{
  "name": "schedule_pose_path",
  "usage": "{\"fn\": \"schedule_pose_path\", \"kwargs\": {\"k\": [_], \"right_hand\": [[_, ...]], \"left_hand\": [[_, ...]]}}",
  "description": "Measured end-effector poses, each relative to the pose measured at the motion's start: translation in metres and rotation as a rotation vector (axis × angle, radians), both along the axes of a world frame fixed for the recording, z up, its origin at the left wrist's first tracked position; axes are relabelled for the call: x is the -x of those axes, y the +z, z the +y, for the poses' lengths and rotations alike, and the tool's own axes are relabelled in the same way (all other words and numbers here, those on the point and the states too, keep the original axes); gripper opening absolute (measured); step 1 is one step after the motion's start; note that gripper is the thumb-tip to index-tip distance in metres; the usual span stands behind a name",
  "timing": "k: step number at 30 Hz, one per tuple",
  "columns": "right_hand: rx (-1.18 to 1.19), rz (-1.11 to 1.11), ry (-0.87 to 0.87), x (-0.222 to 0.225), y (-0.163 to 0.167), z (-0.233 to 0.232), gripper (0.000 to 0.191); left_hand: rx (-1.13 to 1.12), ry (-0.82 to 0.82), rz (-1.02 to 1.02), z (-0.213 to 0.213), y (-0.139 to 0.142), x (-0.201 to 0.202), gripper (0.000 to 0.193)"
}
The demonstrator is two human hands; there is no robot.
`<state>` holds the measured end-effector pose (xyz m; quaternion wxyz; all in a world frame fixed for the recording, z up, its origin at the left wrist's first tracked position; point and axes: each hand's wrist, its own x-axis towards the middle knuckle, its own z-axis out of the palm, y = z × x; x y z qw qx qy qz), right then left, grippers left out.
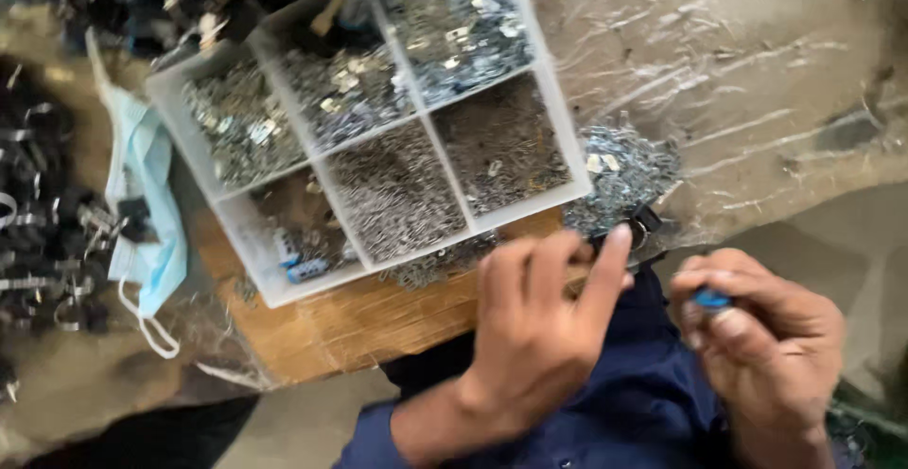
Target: The person assembles small metal key cylinder components by hand, inserting pins and aligning parts over a compartmentalized tray. The person repeatedly picks up components, fits them together, and places finished units aside on the table.
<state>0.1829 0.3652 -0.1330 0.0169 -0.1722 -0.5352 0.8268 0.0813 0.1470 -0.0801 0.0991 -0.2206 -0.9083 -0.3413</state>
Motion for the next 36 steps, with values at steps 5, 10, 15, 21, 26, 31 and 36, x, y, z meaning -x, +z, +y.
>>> {"fn": "schedule_pose_path", "kwargs": {"k": [5,10,15,21,26,31,36], "right_hand": [[-0.066,0.137,-0.075,0.006,-0.001,-0.019,0.019],[-0.085,0.095,0.161,0.015,0.006,-0.064,0.018],[-0.225,0.145,0.618,0.039,0.013,-0.132,0.020],[-0.541,0.380,0.934,0.066,0.028,-0.219,0.029],[-0.729,0.764,0.859,0.082,0.038,-0.274,0.035],[-0.923,0.760,0.878,0.092,0.040,-0.293,0.044],[-0.994,0.715,0.764,0.084,0.036,-0.286,0.043]], "left_hand": [[-0.200,-0.119,-0.104,-0.024,-0.008,-0.002,0.022],[-1.556,0.141,-0.616,-0.082,0.003,-0.039,0.040],[-0.950,0.278,-0.413,-0.150,-0.008,-0.087,0.024],[-0.281,0.643,-0.134,-0.210,-0.024,-0.120,0.020],[-0.175,0.813,-0.279,-0.229,-0.012,-0.129,0.033],[-0.357,0.791,-0.264,-0.234,-0.010,-0.135,0.013],[-0.556,0.665,-0.253,-0.224,-0.016,-0.130,0.011]]}}
